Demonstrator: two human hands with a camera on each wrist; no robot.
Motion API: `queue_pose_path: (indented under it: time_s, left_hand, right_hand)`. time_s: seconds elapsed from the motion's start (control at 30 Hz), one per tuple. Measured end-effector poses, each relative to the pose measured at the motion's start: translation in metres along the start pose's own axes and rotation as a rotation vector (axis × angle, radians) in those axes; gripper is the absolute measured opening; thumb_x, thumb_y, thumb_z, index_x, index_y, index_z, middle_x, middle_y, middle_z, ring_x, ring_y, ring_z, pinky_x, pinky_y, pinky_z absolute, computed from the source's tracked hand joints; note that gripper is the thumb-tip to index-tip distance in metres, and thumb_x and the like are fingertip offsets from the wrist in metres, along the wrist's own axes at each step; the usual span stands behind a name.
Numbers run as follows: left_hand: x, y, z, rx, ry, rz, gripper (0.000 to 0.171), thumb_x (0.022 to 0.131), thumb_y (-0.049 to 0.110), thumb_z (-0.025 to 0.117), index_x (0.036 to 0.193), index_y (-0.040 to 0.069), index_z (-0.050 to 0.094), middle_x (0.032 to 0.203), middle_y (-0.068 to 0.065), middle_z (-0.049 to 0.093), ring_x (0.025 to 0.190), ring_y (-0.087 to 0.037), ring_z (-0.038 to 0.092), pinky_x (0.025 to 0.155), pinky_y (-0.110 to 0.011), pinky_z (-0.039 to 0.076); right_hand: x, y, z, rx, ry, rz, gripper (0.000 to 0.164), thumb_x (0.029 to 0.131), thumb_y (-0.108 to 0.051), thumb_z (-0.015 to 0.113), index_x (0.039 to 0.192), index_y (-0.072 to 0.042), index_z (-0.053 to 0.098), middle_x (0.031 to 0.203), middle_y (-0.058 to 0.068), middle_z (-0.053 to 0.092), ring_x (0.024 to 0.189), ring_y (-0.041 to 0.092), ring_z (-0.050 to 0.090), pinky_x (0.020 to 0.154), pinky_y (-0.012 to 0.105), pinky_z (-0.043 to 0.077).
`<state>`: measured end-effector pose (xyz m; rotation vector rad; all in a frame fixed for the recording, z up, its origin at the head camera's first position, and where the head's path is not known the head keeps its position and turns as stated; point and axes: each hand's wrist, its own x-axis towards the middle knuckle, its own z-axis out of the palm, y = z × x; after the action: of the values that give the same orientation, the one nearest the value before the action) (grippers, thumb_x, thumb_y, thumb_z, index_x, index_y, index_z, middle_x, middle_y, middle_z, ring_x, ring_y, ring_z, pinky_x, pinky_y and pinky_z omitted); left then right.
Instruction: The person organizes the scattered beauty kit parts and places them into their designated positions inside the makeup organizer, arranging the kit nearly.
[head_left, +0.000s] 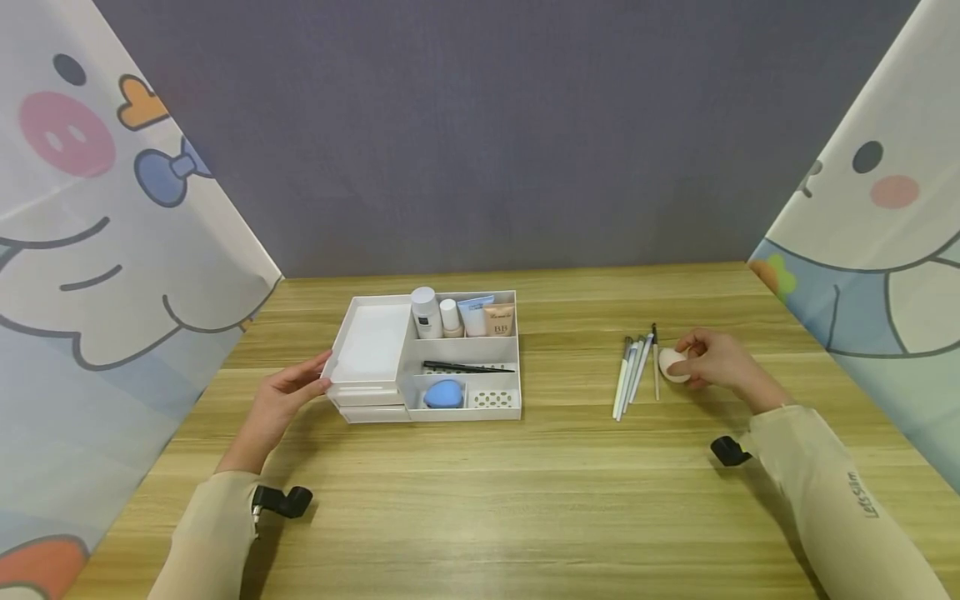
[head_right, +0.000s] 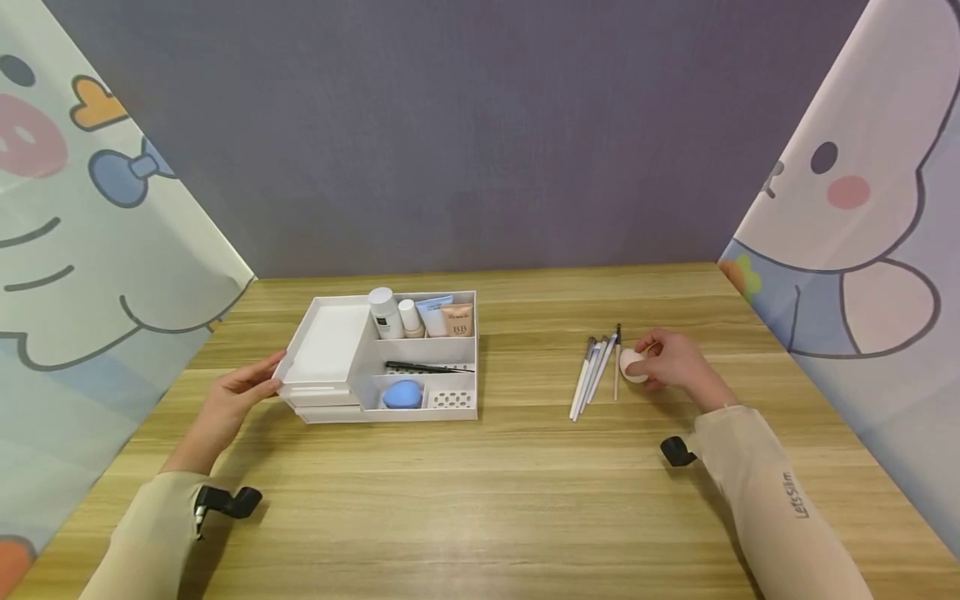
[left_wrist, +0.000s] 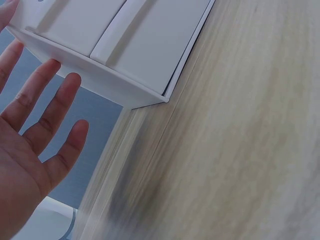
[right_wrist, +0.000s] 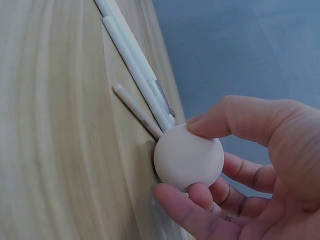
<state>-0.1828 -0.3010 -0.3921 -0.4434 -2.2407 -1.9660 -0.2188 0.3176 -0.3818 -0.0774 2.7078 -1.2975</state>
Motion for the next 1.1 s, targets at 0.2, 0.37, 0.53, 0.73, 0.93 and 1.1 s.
queue_pose_path:
  time_s: [0.2, 0.37, 0.53, 0.73, 0.93, 1.1]
  left_hand:
    - [0.001, -0.001, -0.001, -0.015, -0.005, 0.009, 0.044, 0.094, -0.008, 0.062, 0.129, 0.018, 0.069, 0.111, 0.016, 0.07, 0.096, 0.0, 0.063, 0.082, -0.014, 0.051]
    - [0.001, -0.001, 0.0, -0.013, -0.004, 0.009, 0.044, 0.095, -0.007, 0.062, 0.129, 0.019, 0.069, 0.111, 0.017, 0.07, 0.096, 0.0, 0.063, 0.082, -0.014, 0.051]
    - [0.001, 0.0, 0.0, -0.01, -0.003, 0.004, 0.044, 0.095, -0.007, 0.062, 0.13, 0.018, 0.069, 0.111, 0.017, 0.07, 0.096, 0.0, 0.063, 0.082, -0.014, 0.051]
    - [0.0, 0.0, 0.0, -0.016, -0.008, 0.003, 0.044, 0.095, -0.007, 0.061, 0.13, 0.018, 0.069, 0.113, 0.017, 0.069, 0.097, 0.0, 0.063, 0.083, -0.014, 0.051]
    - [0.0, 0.0, 0.0, -0.008, -0.005, 0.004, 0.044, 0.095, -0.007, 0.062, 0.13, 0.017, 0.068, 0.112, 0.017, 0.069, 0.097, 0.0, 0.063, 0.083, -0.014, 0.051]
    - [0.001, 0.0, 0.0, -0.005, 0.0, 0.002, 0.043, 0.094, -0.007, 0.062, 0.129, 0.018, 0.069, 0.112, 0.018, 0.069, 0.097, 0.0, 0.063, 0.083, -0.014, 0.05]
  right_hand:
    - [0.002, -0.003, 0.001, 0.011, -0.025, -0.013, 0.044, 0.084, -0.006, 0.071, 0.116, 0.018, 0.052, 0.088, 0.011, 0.052, 0.068, 0.017, 0.062, 0.06, 0.034, 0.06]
    - [0.003, -0.009, 0.003, 0.031, -0.014, -0.039, 0.043, 0.084, -0.004, 0.071, 0.116, 0.019, 0.053, 0.091, 0.012, 0.051, 0.068, 0.016, 0.061, 0.062, 0.033, 0.06]
    - [0.002, -0.017, 0.008, 0.037, 0.013, -0.08, 0.039, 0.083, -0.001, 0.071, 0.113, 0.018, 0.055, 0.092, 0.013, 0.05, 0.07, 0.014, 0.059, 0.063, 0.032, 0.06]
    - [0.002, -0.025, 0.014, 0.044, 0.016, -0.13, 0.036, 0.083, 0.0, 0.071, 0.111, 0.018, 0.056, 0.093, 0.014, 0.051, 0.073, 0.011, 0.058, 0.064, 0.033, 0.06]
    - [0.004, -0.032, 0.023, 0.044, 0.013, -0.161, 0.035, 0.084, 0.001, 0.07, 0.113, 0.017, 0.058, 0.096, 0.017, 0.053, 0.074, 0.013, 0.06, 0.063, 0.034, 0.06]
    - [0.005, -0.041, 0.033, 0.038, 0.013, -0.203, 0.034, 0.082, 0.002, 0.07, 0.112, 0.016, 0.06, 0.095, 0.017, 0.054, 0.072, 0.017, 0.059, 0.061, 0.036, 0.059]
